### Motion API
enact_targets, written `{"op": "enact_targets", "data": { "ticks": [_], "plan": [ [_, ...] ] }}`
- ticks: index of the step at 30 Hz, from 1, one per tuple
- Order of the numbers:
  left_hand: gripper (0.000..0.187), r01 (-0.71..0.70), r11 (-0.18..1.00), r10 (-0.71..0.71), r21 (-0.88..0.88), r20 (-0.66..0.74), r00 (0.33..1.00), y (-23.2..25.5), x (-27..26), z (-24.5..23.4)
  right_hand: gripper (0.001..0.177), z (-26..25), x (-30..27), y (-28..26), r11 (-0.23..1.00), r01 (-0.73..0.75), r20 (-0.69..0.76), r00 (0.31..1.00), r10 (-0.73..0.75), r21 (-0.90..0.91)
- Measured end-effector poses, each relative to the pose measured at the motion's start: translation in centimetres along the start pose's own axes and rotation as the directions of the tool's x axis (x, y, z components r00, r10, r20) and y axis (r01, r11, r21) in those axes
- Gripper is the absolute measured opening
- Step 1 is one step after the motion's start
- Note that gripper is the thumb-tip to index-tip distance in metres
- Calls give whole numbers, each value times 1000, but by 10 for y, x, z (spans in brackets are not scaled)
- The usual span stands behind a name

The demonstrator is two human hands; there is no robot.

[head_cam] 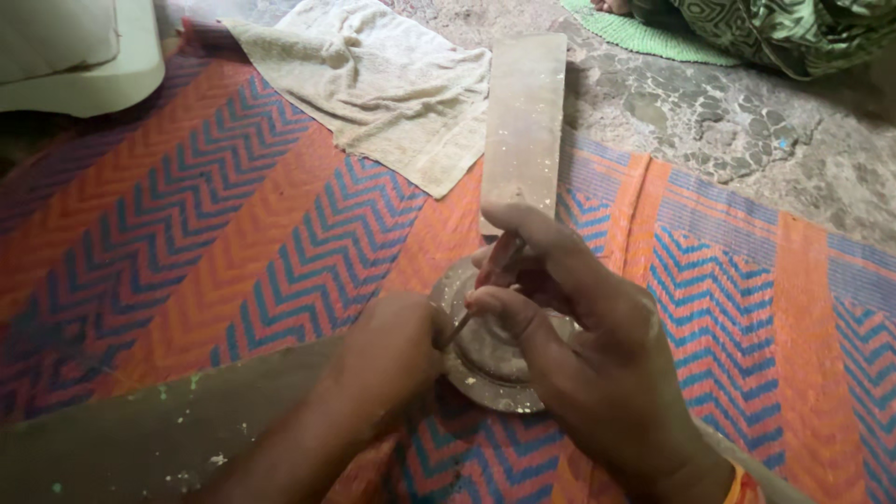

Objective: The person uses a screwdriver to tighten screws on the central hub of a ceiling fan. They rotate the fan to access different screws and continue tightening them throughout the clip.

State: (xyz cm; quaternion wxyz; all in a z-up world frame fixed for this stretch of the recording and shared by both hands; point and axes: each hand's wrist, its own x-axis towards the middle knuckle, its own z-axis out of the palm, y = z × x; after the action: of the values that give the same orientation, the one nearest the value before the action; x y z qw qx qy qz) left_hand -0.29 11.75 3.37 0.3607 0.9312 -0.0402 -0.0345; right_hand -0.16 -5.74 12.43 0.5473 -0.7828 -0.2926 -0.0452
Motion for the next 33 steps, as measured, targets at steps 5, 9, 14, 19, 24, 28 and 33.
{"op": "enact_targets", "data": {
  "ticks": [5,9,14,19,24,28,33],
  "plan": [
    [14,81,990,-88,118,53,995,1,2,8,51,4,1,-1,1000,3,5,1000,-3,-26],
    [17,55,991,-61,124,44,997,-2,5,14,52,7,4,-6,998,28,25,999,-26,-60],
    [19,25,997,-25,78,4,1000,-4,3,10,51,20,9,-11,992,67,5,998,-67,-108],
    [22,-54,986,63,-158,57,996,1,-4,-5,56,26,8,-9,979,142,11,990,-141,-150],
    [22,-78,997,71,24,219,973,12,2,-16,54,25,8,-6,977,151,21,989,-149,-150],
    [38,-158,987,158,-25,291,944,13,4,-17,50,24,10,-6,978,161,18,987,-160,-135],
    [53,-77,958,118,-277,134,984,2,6,-4,46,22,14,-8,979,173,12,985,-173,-107]
  ]
}}
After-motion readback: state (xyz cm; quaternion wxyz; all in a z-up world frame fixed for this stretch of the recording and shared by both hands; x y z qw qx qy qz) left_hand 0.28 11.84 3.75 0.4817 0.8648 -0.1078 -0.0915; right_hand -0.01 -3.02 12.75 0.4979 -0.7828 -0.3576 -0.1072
